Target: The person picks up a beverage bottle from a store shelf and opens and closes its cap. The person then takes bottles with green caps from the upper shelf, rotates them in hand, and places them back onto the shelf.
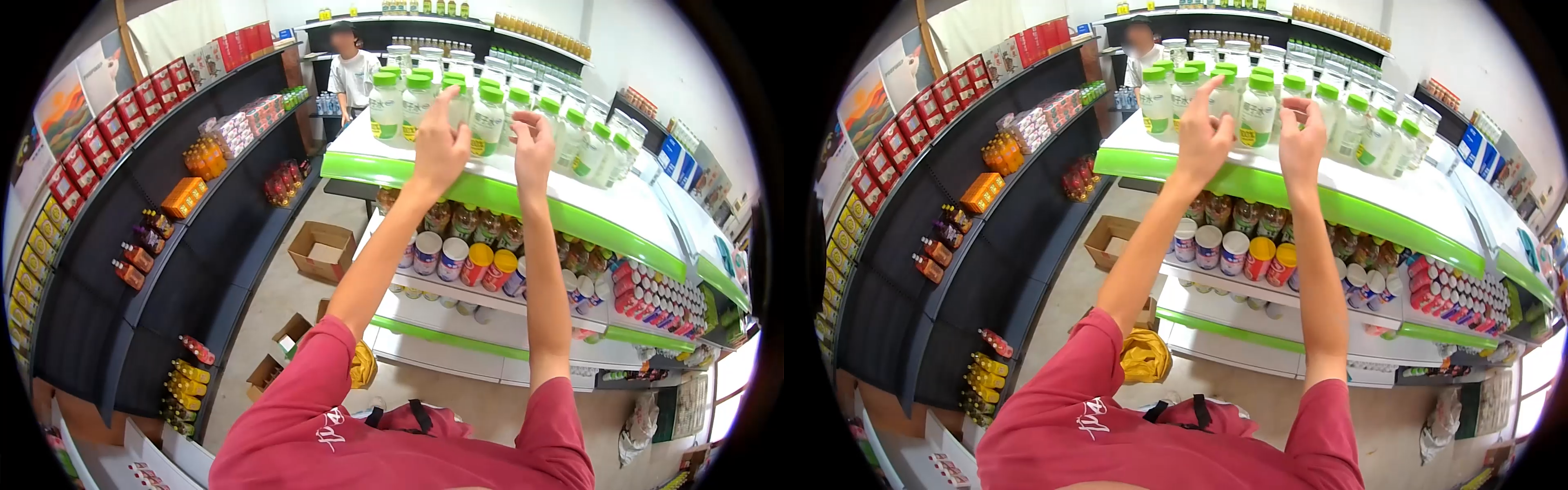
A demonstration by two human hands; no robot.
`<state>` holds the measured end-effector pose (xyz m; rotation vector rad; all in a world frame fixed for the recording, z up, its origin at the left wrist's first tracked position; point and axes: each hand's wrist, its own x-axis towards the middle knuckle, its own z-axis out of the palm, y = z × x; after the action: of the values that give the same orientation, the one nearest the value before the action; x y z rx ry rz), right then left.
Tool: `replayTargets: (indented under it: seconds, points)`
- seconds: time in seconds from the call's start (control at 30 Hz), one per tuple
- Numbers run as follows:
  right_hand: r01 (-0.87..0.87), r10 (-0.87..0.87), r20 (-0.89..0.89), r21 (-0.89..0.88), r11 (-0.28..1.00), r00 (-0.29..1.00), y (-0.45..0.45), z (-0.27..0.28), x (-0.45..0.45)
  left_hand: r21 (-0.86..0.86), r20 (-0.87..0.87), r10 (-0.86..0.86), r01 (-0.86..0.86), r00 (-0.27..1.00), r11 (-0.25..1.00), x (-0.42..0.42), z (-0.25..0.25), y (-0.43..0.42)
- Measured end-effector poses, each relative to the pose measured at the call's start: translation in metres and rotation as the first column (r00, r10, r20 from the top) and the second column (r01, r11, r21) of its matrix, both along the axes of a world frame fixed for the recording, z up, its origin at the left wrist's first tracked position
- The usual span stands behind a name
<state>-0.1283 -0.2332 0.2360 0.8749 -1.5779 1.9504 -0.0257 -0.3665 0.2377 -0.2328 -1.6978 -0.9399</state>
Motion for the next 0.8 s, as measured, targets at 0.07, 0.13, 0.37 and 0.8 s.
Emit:
replayTargets:
  seconds: [0.07, 0.13, 0.37, 0.8]
  points:
    - [0.108, -0.109, -0.001, 0.075, 0.991, 0.994, -0.01, 0.003, -0.006, -0.123, -0.122, 0.072, -0.087, 0.99, 0.989, -0.009, 0.004, -0.003]
    - [0.19, -0.184, -0.054, 0.13, 0.973, 0.981, -0.015, 0.005, 0.005, -0.155, -0.061, 0.061, -0.07, 0.996, 0.985, -0.013, 0.007, -0.007]
    - [0.295, -0.296, -0.052, 0.354, 0.888, 0.954, -0.018, -0.004, 0.012, -0.167, 0.002, -0.013, 0.013, 1.0, 0.986, -0.022, -0.004, -0.009]
    - [0.371, -0.363, -0.148, 0.626, 0.686, 0.92, -0.018, 0.002, 0.023, -0.159, 0.13, 0.002, 0.019, 0.992, 0.987, -0.017, -0.007, -0.006]
